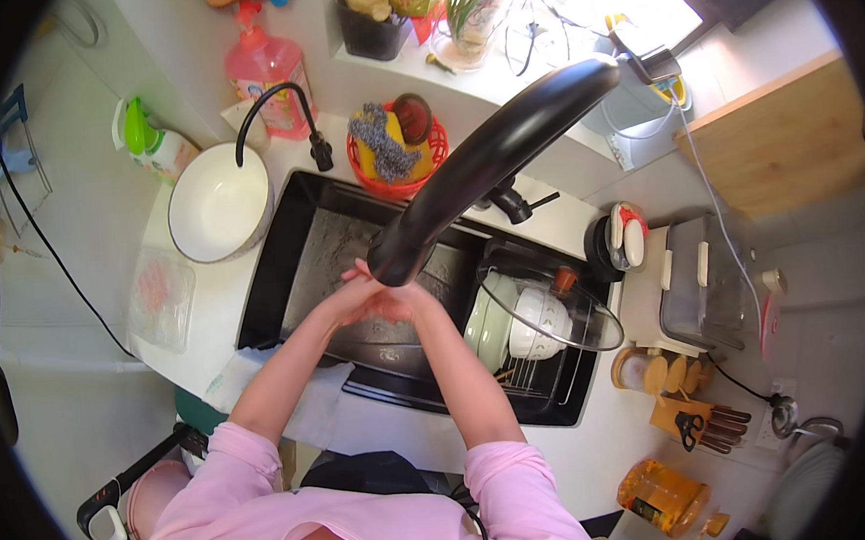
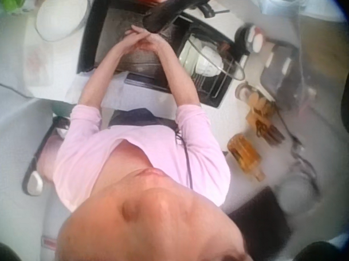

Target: The person pours oil into a wok on the stove, swirls it to coat the surface, then washes a bowl and places it on a drying rack. They wipe the countertop and stove, wash their hands, and dry them with a towel.

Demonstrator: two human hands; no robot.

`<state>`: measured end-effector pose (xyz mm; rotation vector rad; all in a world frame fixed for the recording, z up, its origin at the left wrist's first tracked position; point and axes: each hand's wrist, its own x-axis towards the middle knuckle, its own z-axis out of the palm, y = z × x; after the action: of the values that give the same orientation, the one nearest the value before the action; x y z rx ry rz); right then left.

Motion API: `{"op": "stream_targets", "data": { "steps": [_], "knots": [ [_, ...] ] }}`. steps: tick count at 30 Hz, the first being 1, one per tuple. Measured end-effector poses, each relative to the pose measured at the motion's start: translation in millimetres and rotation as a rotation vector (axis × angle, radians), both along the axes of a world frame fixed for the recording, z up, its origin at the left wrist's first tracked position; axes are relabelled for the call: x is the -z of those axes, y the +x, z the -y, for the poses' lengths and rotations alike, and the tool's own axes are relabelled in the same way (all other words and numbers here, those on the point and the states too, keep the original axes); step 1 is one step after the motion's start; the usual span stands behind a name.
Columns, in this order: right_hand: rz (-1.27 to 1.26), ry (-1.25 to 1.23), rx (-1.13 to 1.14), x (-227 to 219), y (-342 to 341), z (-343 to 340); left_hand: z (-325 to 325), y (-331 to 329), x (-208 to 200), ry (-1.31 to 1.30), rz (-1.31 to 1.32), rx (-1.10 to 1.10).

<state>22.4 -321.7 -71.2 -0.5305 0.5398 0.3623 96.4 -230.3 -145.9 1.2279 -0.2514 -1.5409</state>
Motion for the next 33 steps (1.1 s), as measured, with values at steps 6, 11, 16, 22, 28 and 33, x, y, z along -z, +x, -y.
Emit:
{"op": "stream_targets", "data": {
  "steps": [6,11,16,22,28,33],
  "knots": [
    [-0.127,-0.141,0.574,54,51,-58,-16,10,54,-0.044,-0.058,-0.651],
    [-0.035,-0.37,0.956,132,46,-53,3,-17,-38,0.085,0.046,-0.736],
    [-0.242,-0.921,0.808,182,32,-29,15,-35,-49,0.15,0.246,-0.75],
    [0.029,-1.726,0.336,67,24,-32,-11,-11,-8,0.148,1.149,-0.523],
    [-0.013,-0.47,0.835,6,34,-63,-2,13,-25,-0.129,0.047,-0.775],
    [0.146,0.297,0.974,39,34,-33,5,-13,-30,-0.281,-0.277,-0.797]
  ]
}}
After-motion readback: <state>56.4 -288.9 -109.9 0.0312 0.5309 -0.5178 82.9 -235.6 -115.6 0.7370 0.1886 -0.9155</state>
